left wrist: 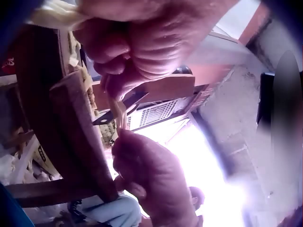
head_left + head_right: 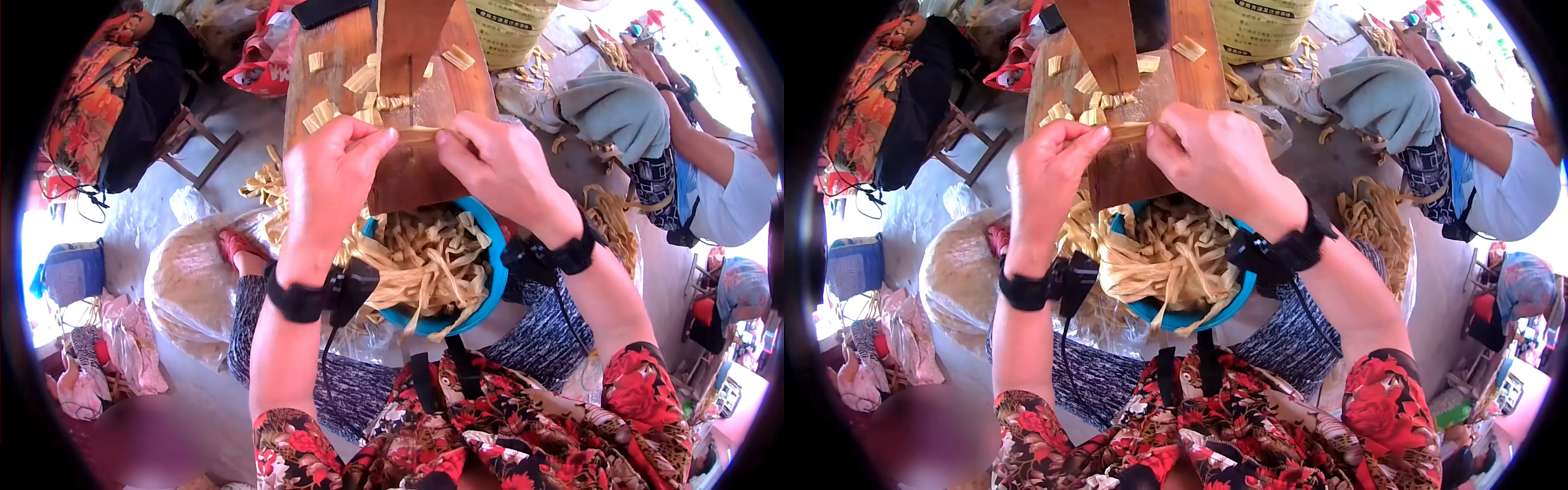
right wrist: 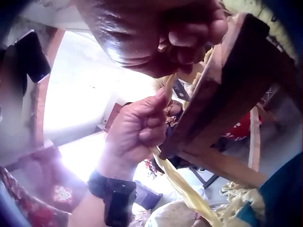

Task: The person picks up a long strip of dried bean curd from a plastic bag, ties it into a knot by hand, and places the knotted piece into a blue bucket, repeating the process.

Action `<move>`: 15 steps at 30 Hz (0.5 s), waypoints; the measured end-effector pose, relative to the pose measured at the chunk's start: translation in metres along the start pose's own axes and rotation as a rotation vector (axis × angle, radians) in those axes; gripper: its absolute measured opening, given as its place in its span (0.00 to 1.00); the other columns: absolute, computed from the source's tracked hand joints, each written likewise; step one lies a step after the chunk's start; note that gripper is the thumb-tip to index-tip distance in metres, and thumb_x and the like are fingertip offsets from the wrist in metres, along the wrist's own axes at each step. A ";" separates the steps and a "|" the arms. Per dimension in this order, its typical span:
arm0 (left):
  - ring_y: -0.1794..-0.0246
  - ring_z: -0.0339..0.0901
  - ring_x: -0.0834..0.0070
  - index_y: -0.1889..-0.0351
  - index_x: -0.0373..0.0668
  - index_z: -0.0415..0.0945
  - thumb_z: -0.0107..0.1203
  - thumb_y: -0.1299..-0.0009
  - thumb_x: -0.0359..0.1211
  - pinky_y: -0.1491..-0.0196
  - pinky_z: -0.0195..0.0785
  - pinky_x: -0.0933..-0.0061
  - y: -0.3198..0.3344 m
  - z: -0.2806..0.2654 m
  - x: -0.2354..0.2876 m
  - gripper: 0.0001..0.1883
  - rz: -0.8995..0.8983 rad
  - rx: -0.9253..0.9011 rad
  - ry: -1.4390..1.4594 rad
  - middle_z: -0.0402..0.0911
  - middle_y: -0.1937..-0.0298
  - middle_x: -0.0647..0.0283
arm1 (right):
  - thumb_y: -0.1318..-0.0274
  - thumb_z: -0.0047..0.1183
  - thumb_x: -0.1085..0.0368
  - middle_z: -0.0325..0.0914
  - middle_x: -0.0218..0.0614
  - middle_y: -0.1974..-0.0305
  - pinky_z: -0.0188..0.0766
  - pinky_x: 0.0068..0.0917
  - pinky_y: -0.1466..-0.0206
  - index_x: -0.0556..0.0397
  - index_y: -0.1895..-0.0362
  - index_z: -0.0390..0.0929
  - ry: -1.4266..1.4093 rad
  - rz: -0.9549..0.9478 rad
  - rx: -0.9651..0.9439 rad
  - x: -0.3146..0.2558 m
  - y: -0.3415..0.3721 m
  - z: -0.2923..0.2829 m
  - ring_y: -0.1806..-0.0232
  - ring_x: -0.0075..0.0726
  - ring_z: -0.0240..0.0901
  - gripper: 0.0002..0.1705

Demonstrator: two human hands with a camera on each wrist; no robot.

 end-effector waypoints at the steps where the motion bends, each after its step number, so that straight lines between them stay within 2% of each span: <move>1: 0.82 0.65 0.87 0.73 0.37 0.77 0.58 0.39 0.35 0.77 0.59 0.81 0.000 0.001 -0.001 0.09 0.041 0.024 -0.066 0.72 0.84 0.68 | 0.45 0.46 0.58 0.69 0.45 0.85 0.64 0.42 0.78 0.55 0.79 0.71 0.064 -0.039 0.056 0.000 0.000 0.002 0.81 0.54 0.67 0.16; 2: 0.83 0.64 0.87 0.73 0.37 0.77 0.58 0.38 0.35 0.79 0.57 0.82 0.001 -0.003 0.000 0.10 0.042 0.086 -0.145 0.72 0.83 0.70 | 0.44 0.46 0.55 0.71 0.44 0.82 0.66 0.41 0.75 0.55 0.81 0.72 0.161 0.011 0.027 0.002 0.001 0.001 0.79 0.53 0.69 0.19; 5: 0.84 0.64 0.88 0.74 0.37 0.77 0.56 0.36 0.35 0.80 0.54 0.84 0.011 -0.014 -0.002 0.11 -0.258 -0.096 0.254 0.72 0.82 0.72 | 0.46 0.48 0.52 0.74 0.43 0.77 0.68 0.36 0.71 0.55 0.81 0.73 0.152 0.062 -0.053 -0.010 0.011 -0.021 0.74 0.49 0.72 0.21; 6: 0.87 0.57 0.91 0.69 0.40 0.76 0.57 0.36 0.37 0.83 0.48 0.90 0.018 -0.013 0.004 0.10 -0.340 -0.166 0.275 0.66 0.85 0.76 | 0.45 0.50 0.52 0.75 0.39 0.75 0.68 0.30 0.71 0.56 0.77 0.76 0.129 -0.118 0.041 -0.016 0.016 -0.023 0.71 0.39 0.74 0.20; 9: 0.85 0.63 0.89 0.68 0.38 0.77 0.56 0.36 0.35 0.82 0.54 0.87 0.040 0.000 0.035 0.09 -0.461 -0.404 0.589 0.71 0.82 0.73 | 0.43 0.49 0.54 0.75 0.35 0.76 0.66 0.25 0.73 0.56 0.73 0.77 -0.405 -0.035 0.105 -0.034 0.026 -0.017 0.71 0.29 0.74 0.17; 10: 0.85 0.63 0.89 0.64 0.38 0.76 0.55 0.35 0.34 0.82 0.55 0.88 0.048 0.000 0.044 0.09 -0.462 -0.421 0.575 0.73 0.80 0.71 | 0.39 0.46 0.58 0.76 0.33 0.74 0.66 0.20 0.73 0.58 0.69 0.77 -0.545 -0.001 0.099 -0.036 0.033 -0.019 0.72 0.24 0.73 0.15; 13: 0.84 0.65 0.88 0.62 0.37 0.76 0.53 0.34 0.35 0.81 0.57 0.88 0.071 -0.017 0.048 0.10 -0.344 -0.496 0.597 0.75 0.77 0.68 | 0.38 0.44 0.60 0.77 0.34 0.71 0.69 0.18 0.71 0.60 0.66 0.75 -1.003 0.413 0.042 -0.019 0.045 -0.032 0.72 0.24 0.74 0.15; 14: 0.84 0.66 0.88 0.60 0.37 0.76 0.51 0.33 0.37 0.81 0.59 0.87 0.079 -0.025 0.048 0.12 -0.292 -0.523 0.598 0.76 0.75 0.66 | 0.38 0.44 0.60 0.77 0.35 0.70 0.69 0.18 0.70 0.61 0.66 0.74 -1.033 0.408 0.092 -0.021 0.046 -0.036 0.72 0.25 0.75 0.14; 15: 0.82 0.68 0.87 0.60 0.37 0.76 0.51 0.33 0.38 0.78 0.61 0.86 0.080 -0.028 0.042 0.13 -0.333 -0.567 0.541 0.76 0.74 0.65 | 0.38 0.43 0.61 0.77 0.35 0.70 0.70 0.19 0.70 0.61 0.65 0.73 -1.062 0.404 0.141 -0.022 0.047 -0.039 0.71 0.25 0.75 0.14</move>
Point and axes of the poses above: each hand's wrist, its own y-axis away from the middle knuckle, its own z-axis out of the palm, x = y × z, the point moved 4 cm from there along -y, towards the middle knuckle
